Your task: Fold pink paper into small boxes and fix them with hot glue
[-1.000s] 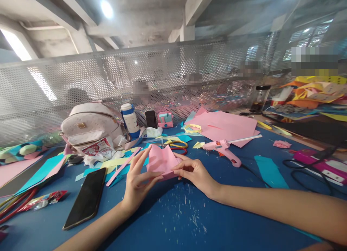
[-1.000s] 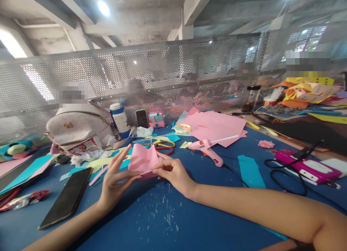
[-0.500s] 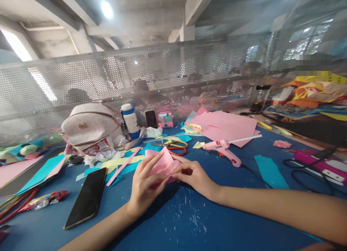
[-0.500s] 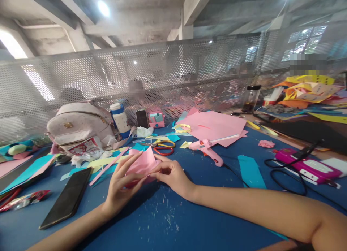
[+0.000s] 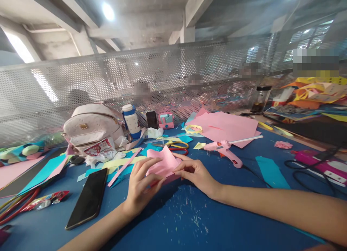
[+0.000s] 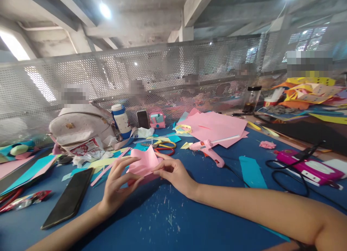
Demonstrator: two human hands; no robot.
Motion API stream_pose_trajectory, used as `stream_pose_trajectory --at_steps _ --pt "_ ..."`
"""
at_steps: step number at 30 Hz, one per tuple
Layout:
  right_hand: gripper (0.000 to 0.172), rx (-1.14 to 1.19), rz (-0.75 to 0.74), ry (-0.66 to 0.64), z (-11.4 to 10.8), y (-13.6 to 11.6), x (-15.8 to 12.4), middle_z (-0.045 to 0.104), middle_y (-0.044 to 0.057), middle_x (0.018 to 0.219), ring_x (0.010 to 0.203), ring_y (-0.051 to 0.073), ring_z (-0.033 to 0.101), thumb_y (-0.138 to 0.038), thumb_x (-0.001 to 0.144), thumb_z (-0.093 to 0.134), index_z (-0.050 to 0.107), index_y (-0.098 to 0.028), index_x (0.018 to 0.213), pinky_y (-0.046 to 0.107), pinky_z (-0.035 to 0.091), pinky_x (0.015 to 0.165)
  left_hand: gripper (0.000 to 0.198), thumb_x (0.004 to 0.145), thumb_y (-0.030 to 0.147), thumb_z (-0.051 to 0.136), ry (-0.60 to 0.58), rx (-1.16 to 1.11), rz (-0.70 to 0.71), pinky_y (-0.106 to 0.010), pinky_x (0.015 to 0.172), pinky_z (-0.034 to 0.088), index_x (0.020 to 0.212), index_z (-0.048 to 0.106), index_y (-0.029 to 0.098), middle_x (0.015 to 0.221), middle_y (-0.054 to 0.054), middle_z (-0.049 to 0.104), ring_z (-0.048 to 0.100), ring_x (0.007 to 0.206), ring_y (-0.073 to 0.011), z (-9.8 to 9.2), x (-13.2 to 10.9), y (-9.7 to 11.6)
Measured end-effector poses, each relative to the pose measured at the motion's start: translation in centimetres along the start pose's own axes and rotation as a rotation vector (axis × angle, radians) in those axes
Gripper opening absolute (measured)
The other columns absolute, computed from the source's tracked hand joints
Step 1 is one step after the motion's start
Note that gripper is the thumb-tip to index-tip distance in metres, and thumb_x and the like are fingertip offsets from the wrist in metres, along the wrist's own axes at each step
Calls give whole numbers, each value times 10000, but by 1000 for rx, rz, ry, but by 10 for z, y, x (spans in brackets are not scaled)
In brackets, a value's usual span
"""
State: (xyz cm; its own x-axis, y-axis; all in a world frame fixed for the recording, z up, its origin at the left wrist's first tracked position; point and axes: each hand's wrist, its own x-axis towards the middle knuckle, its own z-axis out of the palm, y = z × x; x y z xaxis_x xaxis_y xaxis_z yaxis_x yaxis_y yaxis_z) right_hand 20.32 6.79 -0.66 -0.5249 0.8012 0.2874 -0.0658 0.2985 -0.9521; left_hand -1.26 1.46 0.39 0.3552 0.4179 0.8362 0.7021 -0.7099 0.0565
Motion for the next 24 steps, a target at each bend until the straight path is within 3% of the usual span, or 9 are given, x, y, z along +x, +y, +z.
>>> stream_pose_trajectory --at_steps 4,12,17,21,24 --pt "109 -8 -41 -14 0 -1 0 563 53 1359 1296 288 468 -322 807 704 743 -224 780 353 450 911 114 802 119 696 -1 27 42 -414 862 469 766 627 202 1171 -98 647 569 1042 -254 -2 1 1" --pt "144 20 -8 -2 -3 -1 2 567 57 1357 1355 299 403 -368 776 739 734 -225 762 414 346 1051 93 829 144 678 -25 40 4 -409 829 466 786 639 218 1160 -79 665 573 1012 -248 -6 1 -3" --pt "148 44 -15 -5 -3 -1 4 558 42 1364 1316 282 451 -372 772 743 730 -226 754 398 326 1071 88 833 148 682 -26 32 -8 -419 829 459 806 647 224 1158 -74 664 570 1012 -253 -6 -2 -6" --pt "187 64 31 13 -4 -1 4 526 41 1395 1217 286 537 -409 763 744 727 -223 767 382 426 952 77 811 196 721 -11 32 -43 -416 834 457 836 654 224 1176 -81 645 578 1017 -253 -5 -4 -9" --pt "202 69 30 22 -5 1 4 527 42 1393 1249 292 509 -423 762 745 726 -222 771 392 412 981 54 830 198 698 -8 39 -63 -402 823 459 815 652 220 1166 -76 646 591 1001 -240 -4 -4 -10"
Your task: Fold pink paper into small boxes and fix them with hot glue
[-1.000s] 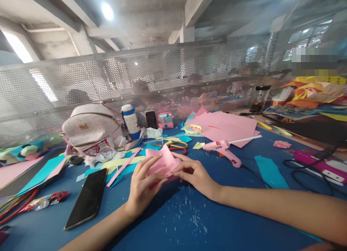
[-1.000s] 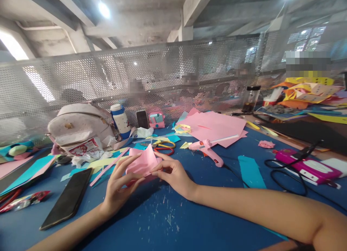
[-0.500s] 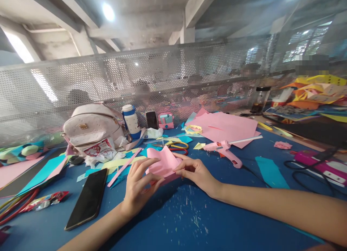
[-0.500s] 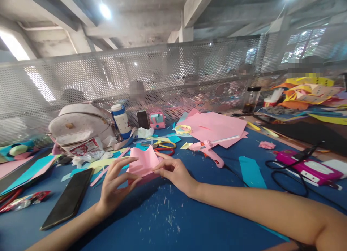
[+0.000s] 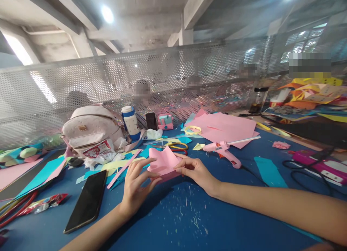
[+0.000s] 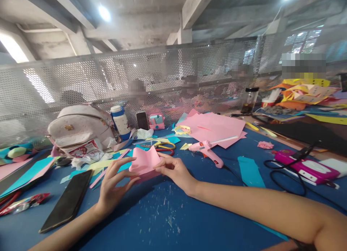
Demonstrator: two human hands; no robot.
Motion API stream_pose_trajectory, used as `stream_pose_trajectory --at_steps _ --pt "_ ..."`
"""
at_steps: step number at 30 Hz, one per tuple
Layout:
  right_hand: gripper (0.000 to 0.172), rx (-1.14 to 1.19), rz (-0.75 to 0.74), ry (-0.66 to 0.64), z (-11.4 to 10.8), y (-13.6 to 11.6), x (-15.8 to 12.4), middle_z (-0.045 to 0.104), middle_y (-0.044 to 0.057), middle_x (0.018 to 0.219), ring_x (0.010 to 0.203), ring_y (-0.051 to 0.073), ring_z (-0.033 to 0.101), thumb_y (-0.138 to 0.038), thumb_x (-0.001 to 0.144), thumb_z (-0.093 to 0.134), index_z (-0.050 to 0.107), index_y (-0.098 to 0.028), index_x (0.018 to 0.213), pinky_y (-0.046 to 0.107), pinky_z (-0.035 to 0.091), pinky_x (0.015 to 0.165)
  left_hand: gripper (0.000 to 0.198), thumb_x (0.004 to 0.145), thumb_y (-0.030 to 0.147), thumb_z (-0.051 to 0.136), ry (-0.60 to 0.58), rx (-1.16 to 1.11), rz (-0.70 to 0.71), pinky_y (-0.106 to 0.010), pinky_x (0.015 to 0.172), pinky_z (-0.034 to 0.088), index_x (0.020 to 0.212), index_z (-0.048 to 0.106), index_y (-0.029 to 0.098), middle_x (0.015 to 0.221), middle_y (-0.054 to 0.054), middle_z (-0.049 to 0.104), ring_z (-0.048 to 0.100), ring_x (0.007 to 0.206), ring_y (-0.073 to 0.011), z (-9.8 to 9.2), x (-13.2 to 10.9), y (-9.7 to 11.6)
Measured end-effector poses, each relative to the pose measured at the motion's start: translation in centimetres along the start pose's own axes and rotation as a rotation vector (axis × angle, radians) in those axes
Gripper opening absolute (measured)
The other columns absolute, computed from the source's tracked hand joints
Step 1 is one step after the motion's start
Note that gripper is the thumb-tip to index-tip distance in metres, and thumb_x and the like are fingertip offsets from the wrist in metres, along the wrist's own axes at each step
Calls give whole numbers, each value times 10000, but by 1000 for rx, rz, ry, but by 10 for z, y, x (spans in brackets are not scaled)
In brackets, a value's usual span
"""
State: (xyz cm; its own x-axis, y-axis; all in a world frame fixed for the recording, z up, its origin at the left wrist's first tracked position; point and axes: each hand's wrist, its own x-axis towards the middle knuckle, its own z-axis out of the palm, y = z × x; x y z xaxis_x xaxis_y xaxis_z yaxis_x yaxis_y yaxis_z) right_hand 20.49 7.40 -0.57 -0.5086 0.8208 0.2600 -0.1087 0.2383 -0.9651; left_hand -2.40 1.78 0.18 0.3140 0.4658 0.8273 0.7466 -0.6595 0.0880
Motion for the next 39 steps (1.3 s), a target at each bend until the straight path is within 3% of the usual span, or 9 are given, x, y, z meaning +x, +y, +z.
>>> stream_pose_trajectory --at_steps 9,16,20,23,25,27,30,35,39 --pt "169 -316 -163 49 -5 1 0 402 1 1487 1408 294 288 -432 815 694 763 -278 822 474 207 1154 123 860 164 634 -13 18 8 -389 817 468 751 633 222 1122 -63 679 602 988 -230 -3 1 5" --pt "93 -468 -298 -30 -4 -6 -2 610 16 1264 1254 262 464 -364 794 730 752 -283 753 455 330 1086 125 849 157 649 -57 -20 35 -369 824 466 742 636 221 1107 -51 683 597 962 -210 1 3 15" --pt "151 -456 -316 -35 -4 -8 0 655 18 1194 1241 251 477 -362 825 701 713 -258 716 443 329 1092 118 860 152 636 -73 -88 -9 -386 871 458 763 634 218 1136 -56 663 588 1005 -213 2 2 14" --pt "180 -320 -223 -30 -3 -5 0 538 17 1373 1337 248 405 -424 884 615 696 -278 951 438 305 1122 126 890 184 601 -74 -186 -157 -419 956 438 772 635 214 1201 -66 623 571 1103 -225 5 -2 9" --pt "369 -180 -103 -29 -1 -1 -2 433 16 1468 1403 234 318 -482 908 556 574 -316 1237 436 263 1154 125 918 246 566 -44 -250 -330 -464 1042 389 825 646 221 1323 -72 552 507 1237 -248 8 -6 7" --pt "539 -62 46 -37 1 3 -4 335 9 1533 1453 216 207 -534 915 517 407 -332 1403 436 179 1189 181 949 326 509 -26 -334 -514 -511 1122 303 1061 633 255 1471 -72 421 365 1383 -264 13 -10 8" --pt "596 65 176 -67 4 7 -8 205 -19 1588 1475 189 115 -562 938 449 303 -329 1467 420 117 1207 437 999 421 335 -102 -499 -728 -523 1181 185 1423 371 322 1574 -50 269 167 1475 -238 17 -16 17" --pt "580 184 183 -121 11 5 -12 164 -51 1596 1480 155 56 -571 959 383 267 -351 1483 406 120 1209 534 996 490 225 -142 -638 -792 -478 1203 67 1501 246 318 1614 -9 147 42 1485 -222 19 -18 26" --pt "605 171 223 -117 17 2 -13 141 -57 1600 1481 157 -18 -591 950 383 239 -364 1491 443 82 1207 549 999 489 176 -106 -669 -826 -471 1195 123 1524 144 334 1620 7 101 26 1482 -207 28 -17 25"
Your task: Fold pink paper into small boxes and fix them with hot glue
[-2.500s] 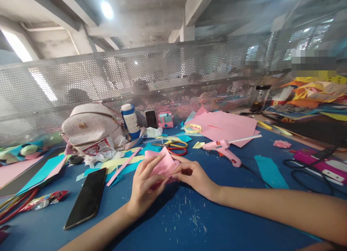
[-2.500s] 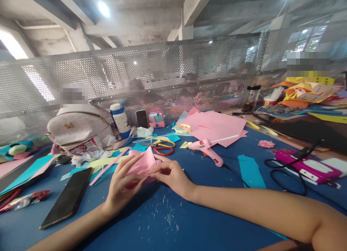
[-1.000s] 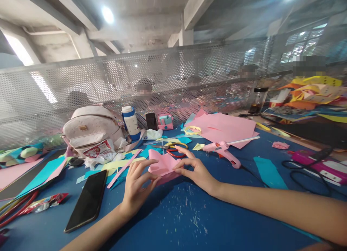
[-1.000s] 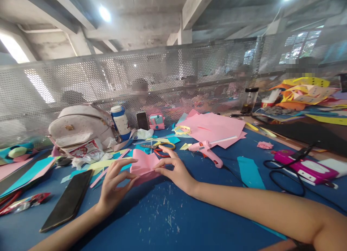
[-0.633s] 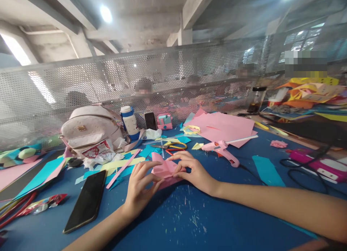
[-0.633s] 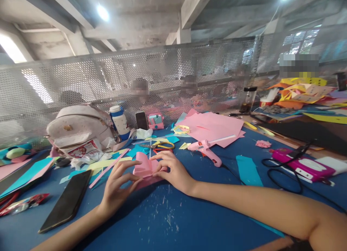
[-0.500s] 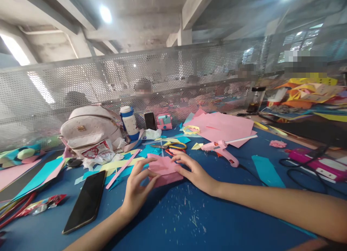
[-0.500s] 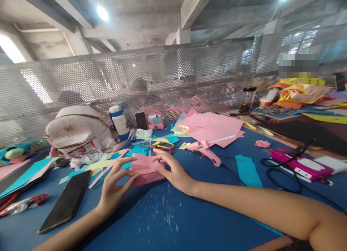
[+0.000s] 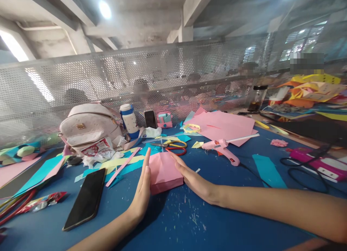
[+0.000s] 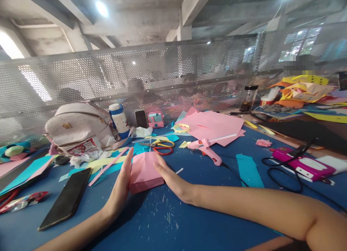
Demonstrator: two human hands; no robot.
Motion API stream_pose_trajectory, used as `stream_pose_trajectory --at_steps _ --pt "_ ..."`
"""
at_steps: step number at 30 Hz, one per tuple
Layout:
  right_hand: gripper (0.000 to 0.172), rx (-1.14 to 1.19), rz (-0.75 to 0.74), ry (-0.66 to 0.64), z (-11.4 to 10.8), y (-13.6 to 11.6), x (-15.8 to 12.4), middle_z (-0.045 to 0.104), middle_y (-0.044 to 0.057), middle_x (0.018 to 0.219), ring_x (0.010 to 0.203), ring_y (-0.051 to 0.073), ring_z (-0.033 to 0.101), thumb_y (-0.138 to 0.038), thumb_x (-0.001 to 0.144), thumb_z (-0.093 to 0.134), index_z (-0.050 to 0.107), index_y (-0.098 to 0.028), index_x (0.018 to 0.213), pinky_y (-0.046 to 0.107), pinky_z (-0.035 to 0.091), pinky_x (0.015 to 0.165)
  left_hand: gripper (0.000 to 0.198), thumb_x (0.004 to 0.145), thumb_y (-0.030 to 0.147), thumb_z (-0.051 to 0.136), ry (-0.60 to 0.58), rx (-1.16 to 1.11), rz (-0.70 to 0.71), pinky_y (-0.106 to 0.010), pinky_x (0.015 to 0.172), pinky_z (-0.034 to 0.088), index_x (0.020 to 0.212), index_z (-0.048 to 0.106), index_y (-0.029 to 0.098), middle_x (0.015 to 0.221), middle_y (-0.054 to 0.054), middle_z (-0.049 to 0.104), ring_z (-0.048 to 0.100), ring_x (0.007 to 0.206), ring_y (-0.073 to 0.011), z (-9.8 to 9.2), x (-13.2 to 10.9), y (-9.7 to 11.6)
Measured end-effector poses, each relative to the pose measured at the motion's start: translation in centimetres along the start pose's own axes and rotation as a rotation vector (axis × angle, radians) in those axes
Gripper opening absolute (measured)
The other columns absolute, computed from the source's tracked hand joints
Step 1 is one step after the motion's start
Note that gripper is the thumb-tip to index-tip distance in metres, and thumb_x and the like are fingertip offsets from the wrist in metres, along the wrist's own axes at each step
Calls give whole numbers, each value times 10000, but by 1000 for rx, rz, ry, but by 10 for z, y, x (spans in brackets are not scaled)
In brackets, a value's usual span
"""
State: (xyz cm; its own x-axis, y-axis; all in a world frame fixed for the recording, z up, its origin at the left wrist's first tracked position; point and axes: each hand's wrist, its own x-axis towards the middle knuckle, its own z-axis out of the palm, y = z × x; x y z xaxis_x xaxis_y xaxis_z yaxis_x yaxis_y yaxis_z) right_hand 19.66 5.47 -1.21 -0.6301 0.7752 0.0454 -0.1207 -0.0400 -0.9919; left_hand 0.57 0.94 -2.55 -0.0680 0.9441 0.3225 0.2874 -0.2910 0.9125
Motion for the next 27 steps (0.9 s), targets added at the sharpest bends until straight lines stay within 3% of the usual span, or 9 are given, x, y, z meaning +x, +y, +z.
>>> stream_pose_trajectory --at_steps 6,12,15,19,22,27 --pt "613 2 -34 0 6 1 1 87 -65 1607 1482 161 28 -582 951 397 214 -369 1495 436 91 1206 518 1005 483 206 32 -22 8 -472 1184 171 1502 237 342 1601 -15 205 103 1476 -217 7 2 -1" --pt "624 -18 -48 86 -10 4 2 147 -30 1601 1476 181 107 -564 949 418 210 -348 1496 438 109 1205 503 1013 461 158 97 44 42 -451 1165 251 1508 180 373 1611 20 153 93 1472 -192 -6 5 -16" --pt "629 -60 -52 118 -14 5 0 152 -33 1599 1477 185 92 -557 941 447 224 -348 1491 432 75 1209 504 1015 442 198 79 21 71 -438 1146 312 1512 166 368 1613 13 135 126 1469 -201 -10 2 -20" --pt "617 -38 -78 23 -7 3 -3 129 -49 1604 1479 186 80 -542 947 446 218 -364 1493 420 93 1206 530 1008 478 175 25 -1 39 -392 1108 397 1521 104 371 1612 3 132 195 1455 -204 -5 -4 -14" --pt "624 -49 -112 -37 -1 2 -4 83 -44 1610 1481 185 59 -527 949 454 220 -343 1498 412 101 1204 527 1008 485 128 -12 -59 -13 -388 1115 378 1521 103 367 1613 3 125 175 1457 -194 1 -4 -10" --pt "607 -14 -90 9 -6 3 -2 131 -28 1605 1476 180 105 -511 957 448 211 -354 1493 415 126 1199 512 1012 463 137 -17 -168 -43 -354 1126 368 1516 120 371 1622 14 71 163 1461 -175 2 2 -11"
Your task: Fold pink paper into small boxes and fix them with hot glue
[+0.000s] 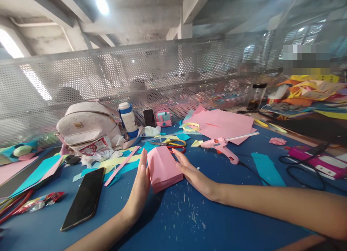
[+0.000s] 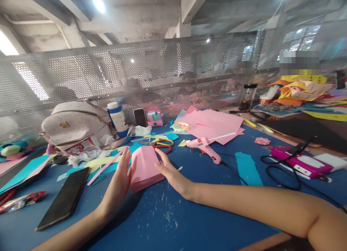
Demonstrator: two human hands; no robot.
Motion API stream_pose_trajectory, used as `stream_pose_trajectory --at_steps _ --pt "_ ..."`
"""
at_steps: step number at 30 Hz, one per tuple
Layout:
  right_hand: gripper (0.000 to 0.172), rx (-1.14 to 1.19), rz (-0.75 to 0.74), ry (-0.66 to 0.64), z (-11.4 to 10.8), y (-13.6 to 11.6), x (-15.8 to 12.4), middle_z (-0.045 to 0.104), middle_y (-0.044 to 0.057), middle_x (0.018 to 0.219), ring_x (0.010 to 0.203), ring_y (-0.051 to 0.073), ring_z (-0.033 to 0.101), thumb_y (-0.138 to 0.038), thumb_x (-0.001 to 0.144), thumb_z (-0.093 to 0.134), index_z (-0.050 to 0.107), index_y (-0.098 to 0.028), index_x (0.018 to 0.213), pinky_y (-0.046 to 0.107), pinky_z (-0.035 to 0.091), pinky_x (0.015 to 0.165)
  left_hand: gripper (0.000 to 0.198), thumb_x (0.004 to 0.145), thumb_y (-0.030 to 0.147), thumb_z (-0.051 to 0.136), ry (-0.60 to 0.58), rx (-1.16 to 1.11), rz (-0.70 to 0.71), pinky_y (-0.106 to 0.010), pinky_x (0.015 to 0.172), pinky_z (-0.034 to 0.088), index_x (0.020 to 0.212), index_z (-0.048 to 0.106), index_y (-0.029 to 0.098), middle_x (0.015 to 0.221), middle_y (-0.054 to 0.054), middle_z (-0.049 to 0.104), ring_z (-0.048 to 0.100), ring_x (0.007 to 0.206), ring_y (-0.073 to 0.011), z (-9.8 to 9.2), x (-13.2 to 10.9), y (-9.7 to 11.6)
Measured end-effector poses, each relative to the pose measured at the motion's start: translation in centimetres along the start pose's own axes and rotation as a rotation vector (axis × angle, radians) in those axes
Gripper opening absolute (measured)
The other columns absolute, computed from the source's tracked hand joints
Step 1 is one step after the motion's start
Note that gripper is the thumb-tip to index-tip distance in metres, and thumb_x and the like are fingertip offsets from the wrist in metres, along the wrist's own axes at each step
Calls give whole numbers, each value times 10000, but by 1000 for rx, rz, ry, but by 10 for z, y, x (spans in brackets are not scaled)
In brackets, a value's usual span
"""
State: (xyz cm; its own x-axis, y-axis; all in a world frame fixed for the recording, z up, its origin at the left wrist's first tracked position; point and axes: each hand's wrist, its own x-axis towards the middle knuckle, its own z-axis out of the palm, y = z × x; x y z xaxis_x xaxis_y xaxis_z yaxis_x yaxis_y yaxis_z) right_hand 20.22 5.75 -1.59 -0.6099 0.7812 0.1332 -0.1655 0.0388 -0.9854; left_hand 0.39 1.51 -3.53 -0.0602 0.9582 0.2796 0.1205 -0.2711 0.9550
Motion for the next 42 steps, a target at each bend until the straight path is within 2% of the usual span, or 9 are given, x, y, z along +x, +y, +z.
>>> stream_pose_trajectory --at_steps 5,8,11,15,20,27,35,38,42 --pt "587 -50 2 95 -7 3 6 219 10 1577 1468 203 143 -499 894 552 347 -323 1415 410 133 1201 469 1005 455 286 129 43 16 -354 1018 474 1467 279 375 1545 -60 322 350 1407 -204 -13 6 -2" --pt "517 -31 -73 143 -10 3 9 335 68 1509 1422 225 283 -450 849 610 432 -285 1306 419 231 1174 409 967 416 433 208 201 114 -290 875 511 1364 440 320 1227 -75 551 560 1140 -188 -24 13 1" --pt "424 -29 -101 164 -11 2 10 393 88 1452 1383 225 358 -402 863 594 458 -268 1241 424 297 1145 343 939 392 479 117 334 113 -254 723 479 1259 519 274 853 -4 555 567 786 -153 -34 21 9" --pt "368 -51 -120 159 -11 2 10 430 86 1404 1368 220 376 -339 861 592 466 -265 1199 421 337 1126 335 924 432 465 -61 438 -18 -262 586 399 1163 554 214 616 42 496 505 606 -166 -42 29 14" --pt "374 -66 -172 119 -13 3 14 464 82 1353 1324 229 427 -274 840 614 473 -268 1187 427 379 1098 352 928 437 450 -131 369 -16 -260 579 418 1198 508 218 700 33 572 534 590 -146 -39 29 14" --pt "548 -94 -358 106 -17 -7 19 424 62 1391 1242 200 488 -173 826 631 392 -314 1299 379 452 1033 455 866 313 588 -47 239 100 -297 725 469 1273 397 246 904 -5 611 598 729 -144 -31 26 27" --pt "593 -161 -345 141 -22 -16 20 560 44 1210 976 151 620 -199 816 677 380 -321 1314 313 524 881 519 822 270 658 -68 206 94 -243 602 374 1280 420 222 799 16 638 468 616 -112 -29 24 34" --pt "568 -249 -277 98 -22 -16 16 642 32 1090 1025 183 624 -246 821 688 399 -289 1308 350 502 927 463 775 333 713 -141 263 31 -237 567 343 1177 537 186 803 4 648 443 600 -109 -25 21 32" --pt "455 -358 -240 71 -22 -17 15 663 49 1122 1062 221 618 -313 794 723 562 -237 1213 368 506 919 223 746 360 724 -194 429 -16 -244 586 320 826 712 152 690 -4 637 405 618 -122 -21 16 30"
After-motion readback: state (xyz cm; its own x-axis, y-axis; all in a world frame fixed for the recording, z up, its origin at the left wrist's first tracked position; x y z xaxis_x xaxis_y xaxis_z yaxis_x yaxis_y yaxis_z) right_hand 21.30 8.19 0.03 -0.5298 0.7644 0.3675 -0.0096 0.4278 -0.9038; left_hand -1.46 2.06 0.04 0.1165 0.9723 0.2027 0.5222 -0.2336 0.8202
